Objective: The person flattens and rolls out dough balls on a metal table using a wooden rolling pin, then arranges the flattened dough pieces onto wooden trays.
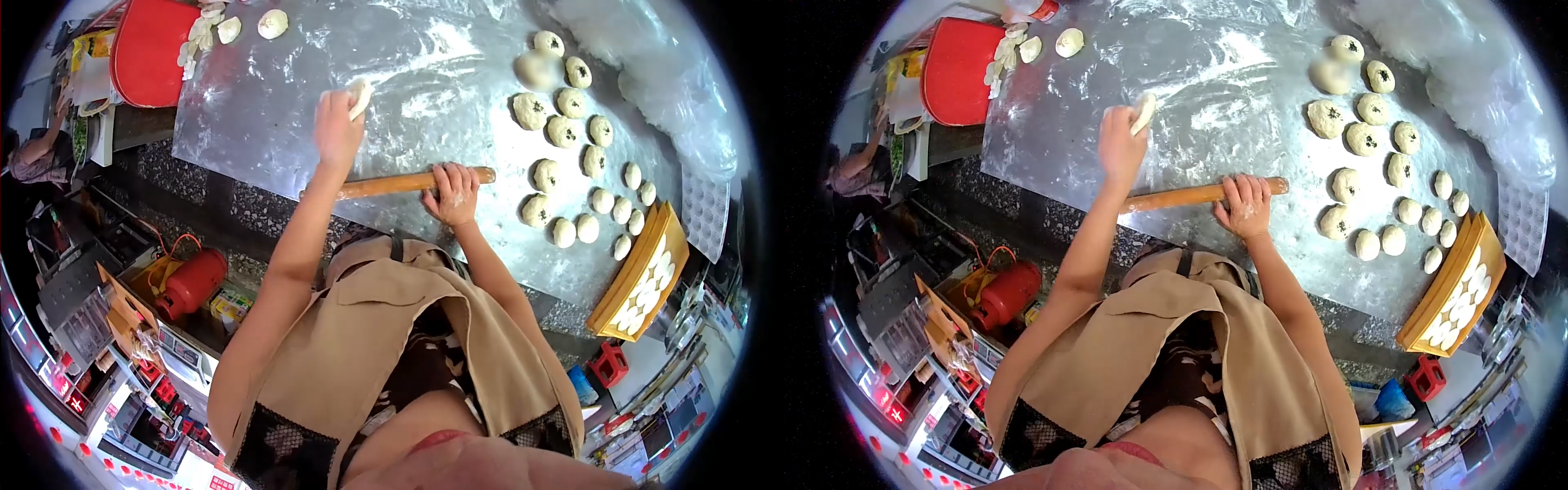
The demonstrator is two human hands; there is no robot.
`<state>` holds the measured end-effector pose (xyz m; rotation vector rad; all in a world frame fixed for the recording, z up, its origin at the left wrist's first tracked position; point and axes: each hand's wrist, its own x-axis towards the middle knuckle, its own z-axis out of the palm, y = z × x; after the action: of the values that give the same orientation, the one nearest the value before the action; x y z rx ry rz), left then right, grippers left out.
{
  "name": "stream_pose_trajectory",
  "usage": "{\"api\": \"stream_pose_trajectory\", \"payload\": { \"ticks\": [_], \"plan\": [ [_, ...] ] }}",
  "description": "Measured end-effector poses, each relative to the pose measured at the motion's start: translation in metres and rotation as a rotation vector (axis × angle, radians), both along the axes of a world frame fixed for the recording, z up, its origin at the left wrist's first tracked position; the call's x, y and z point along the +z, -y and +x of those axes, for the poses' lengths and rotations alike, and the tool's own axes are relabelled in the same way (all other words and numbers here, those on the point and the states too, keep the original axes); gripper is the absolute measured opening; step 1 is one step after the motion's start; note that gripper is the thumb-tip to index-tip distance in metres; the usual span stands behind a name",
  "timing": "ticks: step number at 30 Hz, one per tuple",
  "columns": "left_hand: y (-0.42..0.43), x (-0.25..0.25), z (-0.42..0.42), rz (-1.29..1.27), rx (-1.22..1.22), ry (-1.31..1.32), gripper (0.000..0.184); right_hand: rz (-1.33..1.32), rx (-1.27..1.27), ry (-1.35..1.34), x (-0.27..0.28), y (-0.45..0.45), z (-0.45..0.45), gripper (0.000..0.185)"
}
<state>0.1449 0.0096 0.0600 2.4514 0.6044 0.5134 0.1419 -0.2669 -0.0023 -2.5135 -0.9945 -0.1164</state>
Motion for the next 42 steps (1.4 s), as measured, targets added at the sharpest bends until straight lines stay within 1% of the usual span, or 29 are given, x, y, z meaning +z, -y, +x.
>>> {"api": "stream_pose_trajectory", "payload": {
  "ticks": [2, 3, 4, 6, 7, 8, 10, 12, 14, 15, 17, 18, 20, 21, 22, 23, 25, 26, 28, 30, 32, 33, 35, 36, 37, 38, 40, 41, 42],
  "plan": [
    [-0.004, -0.011, 0.017, 0.102, -0.122, -0.333, 0.039, 0.004, -0.002, 0.004, -0.001, -0.001, 0.001, 0.048],
    [-0.005, -0.007, 0.030, -0.039, -0.134, -0.541, 0.049, 0.011, -0.002, 0.009, -0.002, -0.001, 0.001, 0.048],
    [-0.010, -0.015, 0.038, -0.039, -0.135, -0.540, 0.049, 0.017, -0.003, 0.013, -0.002, -0.002, 0.001, 0.048],
    [-0.023, -0.037, 0.062, 0.305, -0.027, -0.204, 0.053, 0.021, -0.008, 0.021, -0.001, -0.005, 0.004, 0.047],
    [-0.028, -0.052, 0.069, 0.274, -0.006, -0.125, 0.052, 0.022, -0.005, 0.021, 0.003, -0.005, 0.003, 0.046],
    [-0.022, -0.067, 0.062, 0.260, 0.001, -0.133, 0.052, 0.009, 0.004, 0.014, 0.007, -0.006, 0.000, 0.046],
    [0.009, -0.068, 0.054, 0.390, -0.018, -0.254, 0.051, -0.041, 0.119, 0.042, 0.014, -0.014, 0.005, 0.045],
    [0.056, -0.061, 0.022, 0.295, -0.033, -0.302, 0.052, -0.028, 0.169, 0.028, 0.009, -0.016, 0.002, 0.043],
    [0.092, -0.061, -0.009, 0.129, 0.088, -0.235, 0.053, 0.031, 0.193, -0.005, 0.009, -0.016, -0.002, 0.040],
    [0.094, -0.058, -0.021, 0.114, 0.087, -0.247, 0.053, 0.015, 0.176, -0.026, 0.013, -0.014, -0.004, 0.038],
    [0.075, -0.050, -0.045, -0.102, 0.184, -0.273, 0.055, -0.016, 0.137, -0.021, 0.024, -0.011, -0.006, 0.038],
    [0.056, -0.033, -0.063, -0.159, 0.063, -0.224, 0.054, -0.032, 0.096, -0.006, 0.028, -0.011, -0.005, 0.038],
    [0.040, -0.013, -0.091, 0.162, -0.047, -0.352, 0.053, -0.038, 0.063, -0.030, 0.031, -0.024, 0.011, 0.040],
    [0.029, -0.019, -0.089, 0.159, -0.044, -0.349, 0.053, -0.024, 0.040, -0.043, 0.032, -0.040, 0.026, 0.044],
    [0.017, -0.030, -0.082, 0.265, -0.070, -0.369, 0.053, -0.125, 0.004, 0.013, 0.021, -0.057, 0.046, 0.053],
    [0.007, -0.043, -0.071, 0.370, -0.093, -0.389, 0.054, -0.161, -0.013, 0.050, 0.016, -0.079, 0.070, 0.056],
    [-0.027, -0.057, -0.018, 0.392, 0.055, -0.381, 0.057, -0.046, -0.100, 0.051, 0.006, -0.120, 0.122, 0.054],
    [-0.035, -0.063, -0.004, 0.382, 0.056, -0.391, 0.057, -0.032, -0.119, 0.037, 0.006, -0.133, 0.140, 0.055],
    [-0.045, -0.061, 0.014, 0.359, 0.132, -0.341, 0.058, -0.013, -0.122, 0.029, -0.001, -0.134, 0.142, 0.057],
    [-0.020, -0.045, -0.020, 0.379, 0.072, -0.415, 0.059, -0.036, -0.163, -0.030, 0.000, -0.107, 0.105, 0.058],
    [0.014, -0.039, -0.082, 0.276, -0.066, -0.366, 0.059, -0.237, -0.112, -0.108, 0.004, -0.063, 0.048, 0.058],
    [0.026, -0.039, -0.103, 0.273, -0.065, -0.368, 0.059, -0.237, -0.091, -0.147, 0.008, -0.043, 0.020, 0.058],
    [0.041, -0.042, -0.128, 0.229, -0.086, -0.560, 0.060, -0.233, -0.067, -0.140, 0.008, -0.037, 0.012, 0.059],
    [0.036, -0.043, -0.120, 0.220, -0.087, -0.572, 0.060, -0.230, -0.064, -0.101, 0.006, -0.046, 0.024, 0.059],
    [0.017, -0.044, -0.092, 0.275, -0.082, -0.480, 0.060, -0.251, -0.088, -0.041, 0.003, -0.064, 0.049, 0.058],
    [-0.004, -0.046, -0.060, 0.337, -0.074, -0.382, 0.060, -0.163, -0.108, 0.016, 0.004, -0.086, 0.077, 0.056],
    [-0.037, -0.053, -0.006, 0.377, 0.018, -0.353, 0.060, -0.009, -0.145, 0.126, 0.002, -0.122, 0.133, 0.054],
    [-0.039, -0.056, -0.001, 0.378, 0.014, -0.359, 0.060, 0.114, -0.153, 0.178, 0.000, -0.133, 0.152, 0.051],
    [-0.039, -0.057, 0.000, 0.403, 0.031, -0.320, 0.061, 0.122, -0.173, 0.190, 0.000, -0.138, 0.160, 0.051]
  ]
}}
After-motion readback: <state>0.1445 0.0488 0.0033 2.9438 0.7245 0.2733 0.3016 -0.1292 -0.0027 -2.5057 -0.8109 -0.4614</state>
